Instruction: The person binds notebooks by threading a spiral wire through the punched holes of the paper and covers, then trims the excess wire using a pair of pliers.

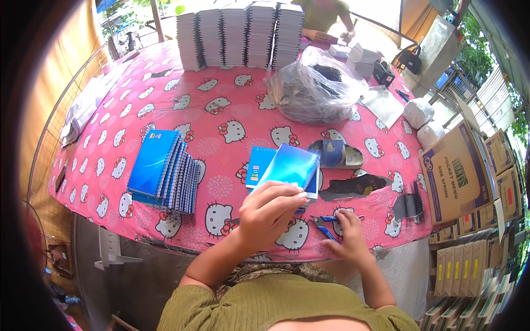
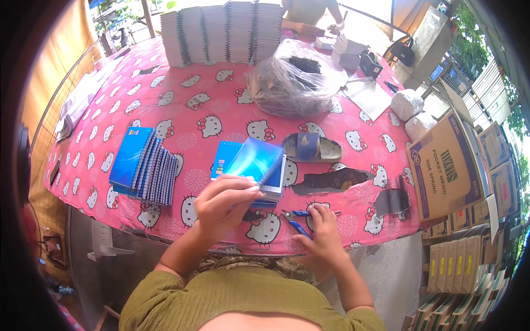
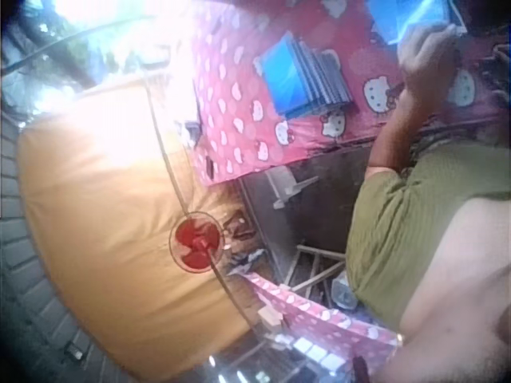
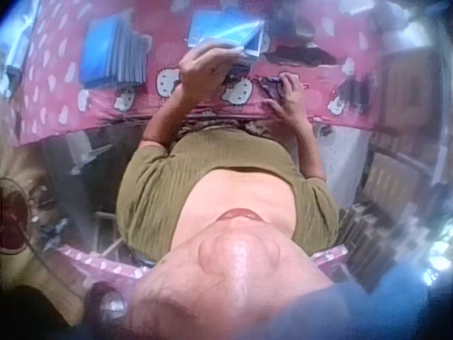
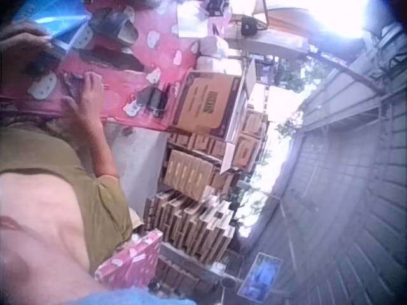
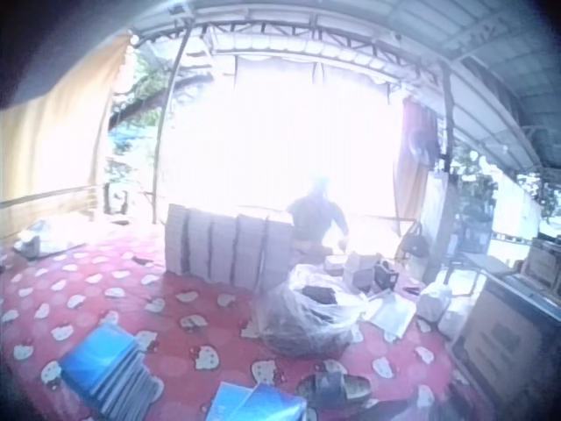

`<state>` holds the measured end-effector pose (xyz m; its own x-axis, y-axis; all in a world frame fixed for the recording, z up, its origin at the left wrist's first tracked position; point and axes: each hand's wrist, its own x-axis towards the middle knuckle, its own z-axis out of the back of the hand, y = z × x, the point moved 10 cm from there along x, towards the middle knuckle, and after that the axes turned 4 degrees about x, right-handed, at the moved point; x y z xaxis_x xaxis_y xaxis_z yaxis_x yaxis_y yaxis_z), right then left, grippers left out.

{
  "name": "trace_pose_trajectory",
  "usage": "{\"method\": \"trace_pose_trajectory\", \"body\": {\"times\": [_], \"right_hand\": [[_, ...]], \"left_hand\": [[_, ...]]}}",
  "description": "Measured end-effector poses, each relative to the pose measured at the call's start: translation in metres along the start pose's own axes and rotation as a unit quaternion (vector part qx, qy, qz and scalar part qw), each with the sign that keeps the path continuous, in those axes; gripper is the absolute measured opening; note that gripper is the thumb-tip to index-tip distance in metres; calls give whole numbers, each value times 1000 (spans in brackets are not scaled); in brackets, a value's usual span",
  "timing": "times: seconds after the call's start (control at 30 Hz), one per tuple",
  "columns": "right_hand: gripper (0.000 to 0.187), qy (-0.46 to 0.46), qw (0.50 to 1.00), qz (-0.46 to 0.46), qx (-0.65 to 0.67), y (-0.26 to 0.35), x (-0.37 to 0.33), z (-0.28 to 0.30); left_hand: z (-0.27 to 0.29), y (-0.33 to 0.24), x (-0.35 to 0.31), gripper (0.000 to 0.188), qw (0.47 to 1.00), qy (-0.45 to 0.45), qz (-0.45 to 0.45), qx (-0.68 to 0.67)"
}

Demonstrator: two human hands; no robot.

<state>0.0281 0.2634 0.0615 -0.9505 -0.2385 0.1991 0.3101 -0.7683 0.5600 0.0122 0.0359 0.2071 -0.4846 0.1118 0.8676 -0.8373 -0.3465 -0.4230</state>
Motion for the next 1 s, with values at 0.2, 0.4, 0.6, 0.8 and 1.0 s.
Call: {"method": "trace_pose_trajectory", "body": {"times": [0.2,0.4,0.6,0.8,1.0], "right_hand": [[49,-90,989,-22,112,17,-8,20],[50,-114,981,85,136,91,16,56],[32,161,765,-182,596,56,10,-10],[40,59,888,-102,445,59,16,4],[53,-54,995,-76,28,-6,-18,11]], "left_hand": [[-18,19,-22,22,987,-23,157,-8],[-23,12,-25,22,992,-4,125,-29],[-15,0,-27,23,999,-18,36,-24],[42,7,-4,23,985,-142,94,-21],[250,78,-55,23,857,-444,248,83]]}}
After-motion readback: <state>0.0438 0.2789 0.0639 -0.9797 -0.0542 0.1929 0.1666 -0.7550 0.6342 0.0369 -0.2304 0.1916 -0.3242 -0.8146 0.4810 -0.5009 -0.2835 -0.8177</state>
